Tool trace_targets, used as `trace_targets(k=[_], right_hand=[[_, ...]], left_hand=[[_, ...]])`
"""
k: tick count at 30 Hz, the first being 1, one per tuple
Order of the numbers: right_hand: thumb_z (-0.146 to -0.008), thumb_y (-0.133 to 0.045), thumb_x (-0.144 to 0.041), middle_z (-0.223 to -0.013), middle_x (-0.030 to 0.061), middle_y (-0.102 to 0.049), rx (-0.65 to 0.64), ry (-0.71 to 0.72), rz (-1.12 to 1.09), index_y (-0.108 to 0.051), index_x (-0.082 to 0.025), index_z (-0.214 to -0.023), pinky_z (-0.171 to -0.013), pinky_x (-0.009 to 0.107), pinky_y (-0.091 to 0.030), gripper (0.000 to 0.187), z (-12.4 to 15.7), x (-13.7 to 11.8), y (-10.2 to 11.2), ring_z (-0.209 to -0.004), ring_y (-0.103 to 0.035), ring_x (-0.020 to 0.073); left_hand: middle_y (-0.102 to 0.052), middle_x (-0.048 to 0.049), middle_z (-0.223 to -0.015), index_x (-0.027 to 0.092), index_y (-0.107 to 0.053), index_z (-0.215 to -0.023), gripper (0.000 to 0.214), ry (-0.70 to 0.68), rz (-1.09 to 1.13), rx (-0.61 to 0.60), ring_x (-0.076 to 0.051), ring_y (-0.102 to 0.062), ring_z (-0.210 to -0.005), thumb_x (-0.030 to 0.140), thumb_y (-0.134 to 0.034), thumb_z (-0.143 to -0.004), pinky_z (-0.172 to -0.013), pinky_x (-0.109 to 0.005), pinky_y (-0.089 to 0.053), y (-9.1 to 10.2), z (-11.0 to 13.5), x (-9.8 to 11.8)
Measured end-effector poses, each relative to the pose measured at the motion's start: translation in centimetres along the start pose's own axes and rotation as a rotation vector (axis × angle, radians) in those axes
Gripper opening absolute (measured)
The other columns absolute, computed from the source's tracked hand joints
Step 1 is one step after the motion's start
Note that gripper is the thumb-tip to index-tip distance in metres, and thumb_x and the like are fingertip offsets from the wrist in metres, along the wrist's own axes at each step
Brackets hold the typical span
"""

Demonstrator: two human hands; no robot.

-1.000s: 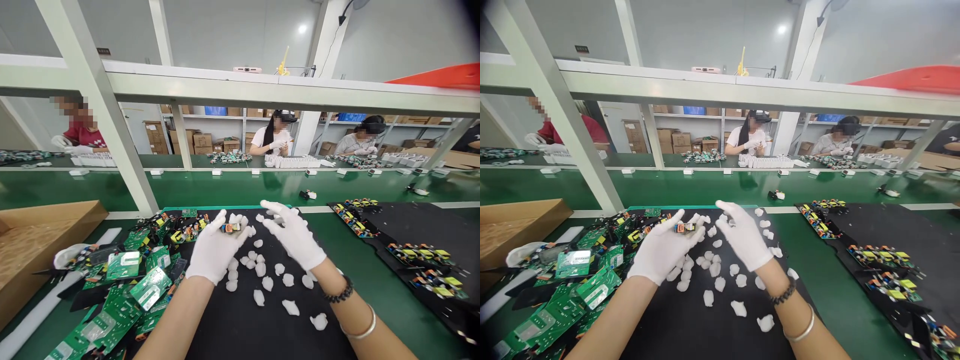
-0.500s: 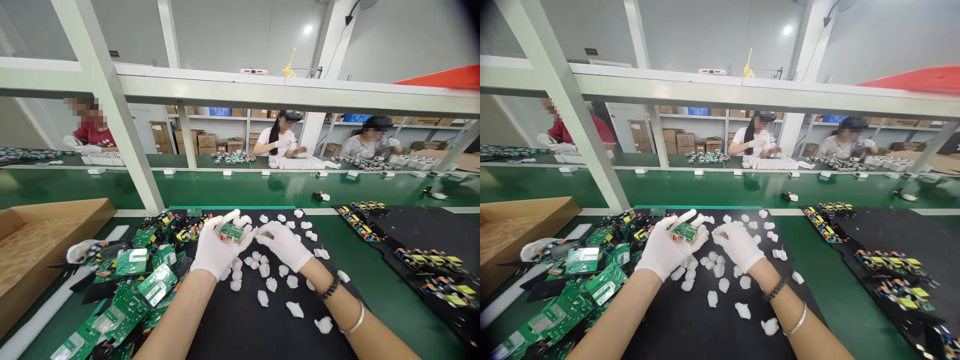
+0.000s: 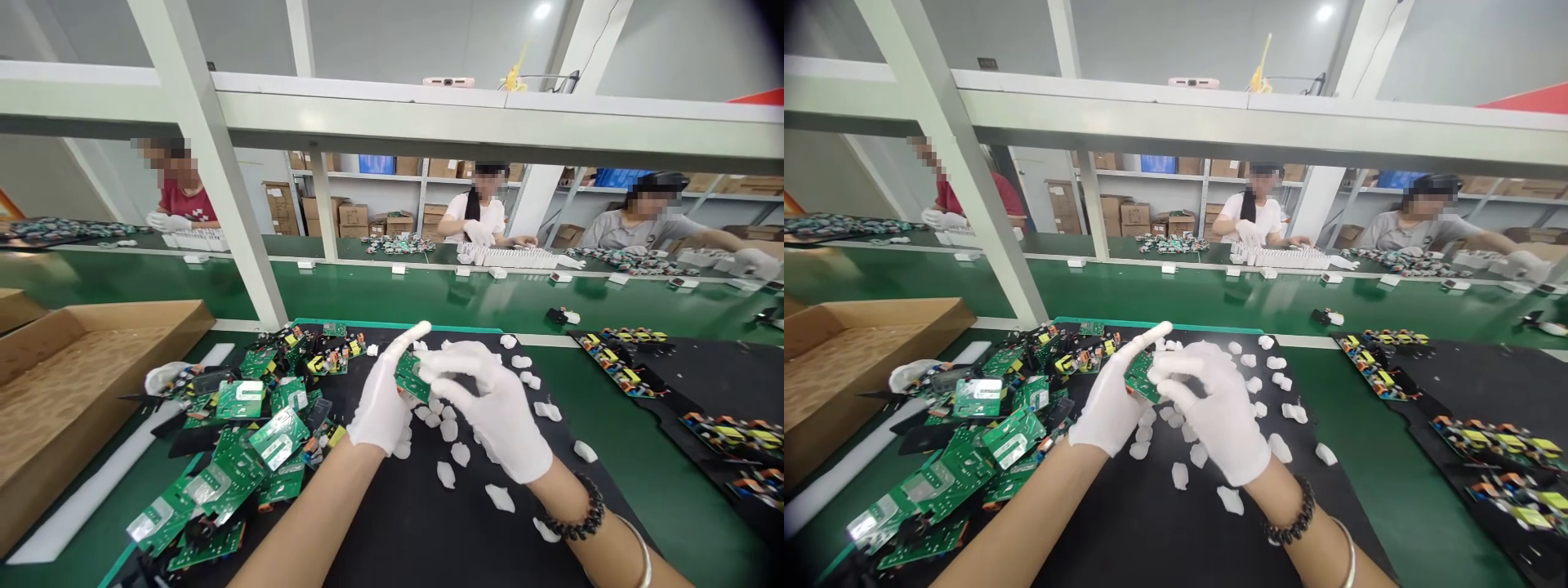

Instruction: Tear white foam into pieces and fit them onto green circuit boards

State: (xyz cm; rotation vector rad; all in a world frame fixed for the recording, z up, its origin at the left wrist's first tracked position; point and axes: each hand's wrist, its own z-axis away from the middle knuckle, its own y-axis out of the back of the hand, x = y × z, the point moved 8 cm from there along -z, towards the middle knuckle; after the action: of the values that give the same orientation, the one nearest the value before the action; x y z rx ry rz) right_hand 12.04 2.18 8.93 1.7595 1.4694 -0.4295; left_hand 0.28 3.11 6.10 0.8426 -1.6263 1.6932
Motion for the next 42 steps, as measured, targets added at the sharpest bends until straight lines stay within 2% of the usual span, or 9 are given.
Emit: trace_targets(k=[4, 10, 14, 16, 21, 24, 27, 34, 42], right_hand=[[-0.077, -0.062, -0.010, -0.118, -0.0027, -0.061, -0.085, 0.134, 0.146, -0.069, -0.029, -0.085, -0.102, 0.043, -0.033, 0.022, 0.0, -1.3, -0.8, -0.115, -0.047, 0.0200], [-0.076, -0.065, -0.020, -0.144, -0.0019, -0.032, -0.019, -0.149, -0.168, -0.067, -0.025, -0.083, -0.101, 0.043, -0.037, 0.009, 0.3, 1.4, -0.8, -0.130, -0.033, 0.0249], [-0.071, -0.068, -0.021, -0.140, 0.0053, -0.035, -0.064, -0.343, -0.449, -0.038, -0.034, -0.131, -0.087, 0.037, -0.048, 0.068, 0.6, 3.2, -1.9, -0.114, -0.049, 0.0211], [-0.069, -0.069, -0.020, -0.124, 0.0055, -0.049, -0.150, -0.427, -0.589, -0.028, -0.033, -0.135, -0.080, 0.034, -0.050, 0.079, 0.7, 3.4, -2.6, -0.096, -0.057, 0.0168], [-0.072, -0.064, -0.021, -0.080, 0.0002, -0.054, -0.430, -0.601, -0.767, -0.054, -0.019, -0.105, -0.061, 0.025, -0.045, 0.034, 1.6, 2.4, -4.2, -0.069, -0.051, 0.0119], [-0.067, -0.067, -0.021, -0.068, -0.0020, -0.047, -0.414, -0.632, -0.748, -0.055, -0.016, -0.078, -0.053, 0.023, -0.037, 0.017, 1.7, 2.2, -4.2, -0.062, -0.043, 0.0101], [-0.064, -0.068, -0.021, -0.059, -0.0041, -0.040, -0.376, -0.614, -0.627, -0.046, -0.016, -0.059, -0.049, 0.023, -0.029, 0.024, 1.6, 2.4, -4.0, -0.055, -0.035, 0.0087], [-0.062, -0.067, -0.014, -0.063, -0.0041, -0.044, -0.314, -0.619, -0.598, -0.049, -0.016, -0.067, -0.052, 0.023, -0.031, 0.019, 1.7, 2.9, -4.0, -0.059, -0.037, 0.0088], [-0.061, -0.067, -0.012, -0.059, -0.0067, -0.043, -0.173, -0.651, -0.605, -0.048, -0.018, -0.068, -0.056, 0.023, -0.034, 0.021, 1.9, 2.8, -3.5, -0.056, -0.038, 0.0086]], left_hand=[[-0.069, -0.0041, -0.087, 0.018, -0.068, -0.083, 0.016, -0.091, -0.102, -0.012, -0.021, -0.063, -0.087, 0.018, -0.055, -0.073, -0.076, -0.031, -0.052, -0.3, 0.2, 0.2], [-0.068, -0.0028, -0.098, 0.019, -0.069, -0.088, 0.037, -0.239, -0.254, -0.096, -0.021, -0.058, -0.098, 0.000, -0.054, -0.060, -0.084, -0.026, -0.047, -1.1, 0.6, 1.1], [-0.069, -0.0048, -0.094, 0.019, -0.069, -0.093, 0.027, -0.115, -0.128, -0.039, -0.023, -0.061, -0.090, 0.014, -0.055, -0.071, -0.072, -0.028, -0.051, -1.0, 0.6, 0.6], [-0.069, -0.0048, -0.094, 0.019, -0.069, -0.096, 0.027, -0.107, -0.123, -0.043, -0.021, -0.062, -0.085, 0.019, -0.054, -0.074, -0.069, -0.027, -0.051, -1.1, 0.7, 0.4], [-0.069, -0.0038, -0.083, 0.019, -0.067, -0.103, 0.032, -0.224, -0.269, -0.117, -0.018, -0.061, -0.079, 0.017, -0.059, -0.073, -0.070, -0.026, -0.049, -1.3, 1.2, 0.3], [-0.068, -0.0020, -0.080, 0.020, -0.068, -0.097, 0.026, -0.301, -0.348, -0.168, -0.016, -0.060, -0.074, 0.013, -0.058, -0.073, -0.070, -0.024, -0.047, -1.7, 1.7, 0.5], [-0.065, 0.0003, -0.071, 0.020, -0.067, -0.078, 0.019, -0.317, -0.431, -0.195, -0.013, -0.056, -0.062, 0.009, -0.051, -0.075, -0.062, -0.022, -0.045, -2.2, 2.0, 0.6], [-0.062, -0.0015, -0.071, 0.019, -0.058, -0.062, 0.035, -0.294, -0.517, -0.128, -0.012, -0.051, -0.063, 0.014, -0.031, -0.085, -0.060, -0.022, -0.039, -2.5, 2.0, 0.4], [-0.063, 0.0021, -0.078, 0.020, -0.055, -0.069, 0.020, -0.222, -0.458, -0.204, -0.008, -0.046, -0.051, 0.008, -0.040, -0.075, -0.052, -0.022, -0.037, -2.2, 1.8, -1.2]])
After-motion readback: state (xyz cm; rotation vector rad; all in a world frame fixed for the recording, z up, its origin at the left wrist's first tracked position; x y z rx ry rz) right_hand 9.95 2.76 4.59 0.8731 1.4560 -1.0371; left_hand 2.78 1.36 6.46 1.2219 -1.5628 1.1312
